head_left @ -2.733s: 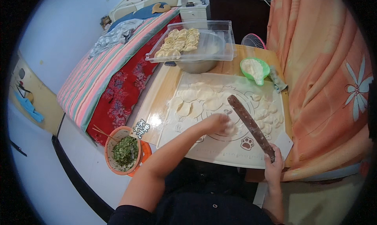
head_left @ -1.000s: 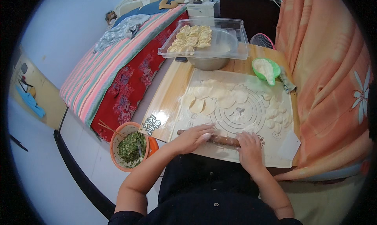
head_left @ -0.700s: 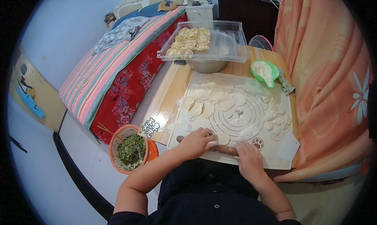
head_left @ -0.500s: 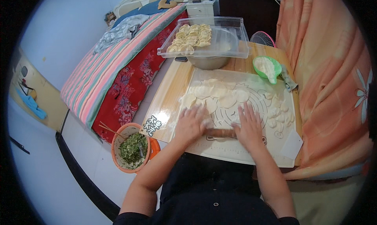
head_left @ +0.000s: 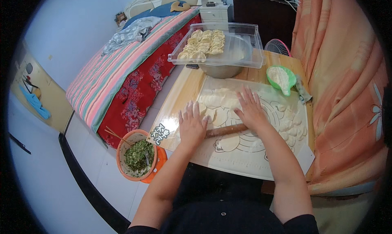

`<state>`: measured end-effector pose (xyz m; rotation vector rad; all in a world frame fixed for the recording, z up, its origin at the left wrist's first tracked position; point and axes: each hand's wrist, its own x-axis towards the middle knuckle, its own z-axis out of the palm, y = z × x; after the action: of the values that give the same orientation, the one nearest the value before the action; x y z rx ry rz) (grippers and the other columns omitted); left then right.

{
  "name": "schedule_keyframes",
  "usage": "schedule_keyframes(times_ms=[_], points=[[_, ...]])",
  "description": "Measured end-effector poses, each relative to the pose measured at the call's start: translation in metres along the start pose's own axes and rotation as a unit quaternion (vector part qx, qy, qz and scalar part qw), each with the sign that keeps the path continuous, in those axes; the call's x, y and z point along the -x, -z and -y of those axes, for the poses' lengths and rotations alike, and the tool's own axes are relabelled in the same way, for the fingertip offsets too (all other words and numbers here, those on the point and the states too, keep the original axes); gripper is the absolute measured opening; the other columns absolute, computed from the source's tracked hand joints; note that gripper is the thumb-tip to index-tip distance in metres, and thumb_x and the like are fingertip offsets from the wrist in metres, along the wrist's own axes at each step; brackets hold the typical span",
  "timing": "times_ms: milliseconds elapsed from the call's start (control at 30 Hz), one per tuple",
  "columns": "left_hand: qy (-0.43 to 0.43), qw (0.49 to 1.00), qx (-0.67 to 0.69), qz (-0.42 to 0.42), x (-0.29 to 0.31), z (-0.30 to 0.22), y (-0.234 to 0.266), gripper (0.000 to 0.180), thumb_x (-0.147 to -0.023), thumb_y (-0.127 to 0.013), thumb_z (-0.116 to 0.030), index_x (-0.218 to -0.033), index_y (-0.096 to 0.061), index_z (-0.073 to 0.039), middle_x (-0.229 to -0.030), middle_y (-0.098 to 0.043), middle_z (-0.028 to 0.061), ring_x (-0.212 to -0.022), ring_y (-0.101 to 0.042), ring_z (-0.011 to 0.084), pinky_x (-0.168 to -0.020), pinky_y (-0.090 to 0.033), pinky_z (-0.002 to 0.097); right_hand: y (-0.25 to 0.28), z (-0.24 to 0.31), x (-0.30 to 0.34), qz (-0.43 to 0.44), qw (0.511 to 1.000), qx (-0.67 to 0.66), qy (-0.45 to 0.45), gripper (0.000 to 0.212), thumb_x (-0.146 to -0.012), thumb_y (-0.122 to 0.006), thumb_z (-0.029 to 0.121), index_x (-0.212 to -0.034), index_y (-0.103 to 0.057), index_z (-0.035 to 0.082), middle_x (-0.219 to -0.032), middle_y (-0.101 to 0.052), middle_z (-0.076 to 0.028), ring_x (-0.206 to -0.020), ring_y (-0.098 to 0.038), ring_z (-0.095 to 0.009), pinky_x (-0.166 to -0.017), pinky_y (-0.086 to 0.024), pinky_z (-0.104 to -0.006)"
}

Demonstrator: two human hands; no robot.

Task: The person repeatedly rolls small dough balls into flat circular wrappers using a rolling pin on a silicone mat. They pick up each dough ball, flatten it, and place the finished wrapper aside on the mat. A bowl of filling and a container of finished dumplings are visible nearby.

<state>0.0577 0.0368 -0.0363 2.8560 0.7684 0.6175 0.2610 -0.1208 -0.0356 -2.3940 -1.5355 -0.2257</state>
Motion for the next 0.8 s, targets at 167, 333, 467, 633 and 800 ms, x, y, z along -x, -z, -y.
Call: schedule_keyframes(times_ms=[167, 333, 467, 633, 800], points=[[-0.068, 0.990, -0.059, 0.107, 0.049, -0.008, 0.014, 0.075, -0.097, -0.049, -0.047, -0.149, -0.031, 0.005, -0.155, -0.030, 0.0270, -0.146, -0.028, 0.0382, -0.118, -0.018, 0.0561, 0.027, 0.011, 0.028, 0.122, 0.991, 0.003, 0.049, 0.074, -0.096, -0.052, 0.047, -0.154, -0.028, 0.007, -0.162, -0.019, -0.016, -0.151, -0.017, -0.031, -0.122, -0.013, -0.0493], [-0.161, 0.954, 0.062, 0.247, 0.092, -0.029, 0.057, 0.079, -0.094, -0.055, -0.046, -0.150, -0.029, 0.003, -0.159, -0.025, 0.0243, -0.147, -0.027, 0.0366, -0.119, -0.022, 0.0506, 0.072, 0.029, 0.125, 0.187, 0.981, -0.005, 0.051, 0.083, -0.092, -0.058, 0.049, -0.151, -0.029, -0.001, -0.161, -0.022, -0.018, -0.150, -0.019, -0.031, -0.122, -0.013, -0.0492], [-0.194, 0.957, 0.063, 0.207, 0.065, -0.021, 0.036, 0.073, -0.095, -0.055, -0.044, -0.148, -0.034, 0.001, -0.159, -0.027, 0.0206, -0.145, -0.030, 0.0343, -0.118, -0.024, 0.0499, 0.064, 0.037, 0.141, 0.184, 0.982, 0.035, 0.013, 0.082, -0.092, -0.059, 0.047, -0.150, -0.029, -0.003, -0.160, -0.024, -0.019, -0.150, -0.019, -0.032, -0.122, -0.013, -0.0487], [-0.153, 0.965, 0.117, 0.176, 0.039, -0.035, 0.022, 0.060, -0.094, -0.058, -0.033, -0.145, -0.041, -0.005, -0.144, -0.048, 0.0190, -0.133, -0.046, 0.0349, -0.111, -0.034, 0.0473, 0.058, 0.032, 0.120, 0.116, 0.992, -0.014, -0.040, 0.068, -0.092, -0.062, 0.037, -0.144, -0.040, -0.001, -0.156, -0.033, -0.019, -0.148, -0.023, -0.032, -0.121, -0.017, -0.0490], [-0.215, 0.899, 0.273, 0.268, 0.033, -0.041, 0.018, 0.052, -0.089, -0.065, -0.015, -0.139, -0.052, -0.008, -0.128, -0.061, 0.0163, -0.119, -0.056, 0.0347, -0.104, -0.042, 0.0437, 0.055, 0.035, 0.143, 0.092, 0.993, -0.067, -0.006, 0.047, -0.085, -0.070, 0.024, -0.124, -0.055, 0.000, -0.136, -0.052, -0.016, -0.132, -0.044, -0.032, -0.109, -0.034, -0.0458]])
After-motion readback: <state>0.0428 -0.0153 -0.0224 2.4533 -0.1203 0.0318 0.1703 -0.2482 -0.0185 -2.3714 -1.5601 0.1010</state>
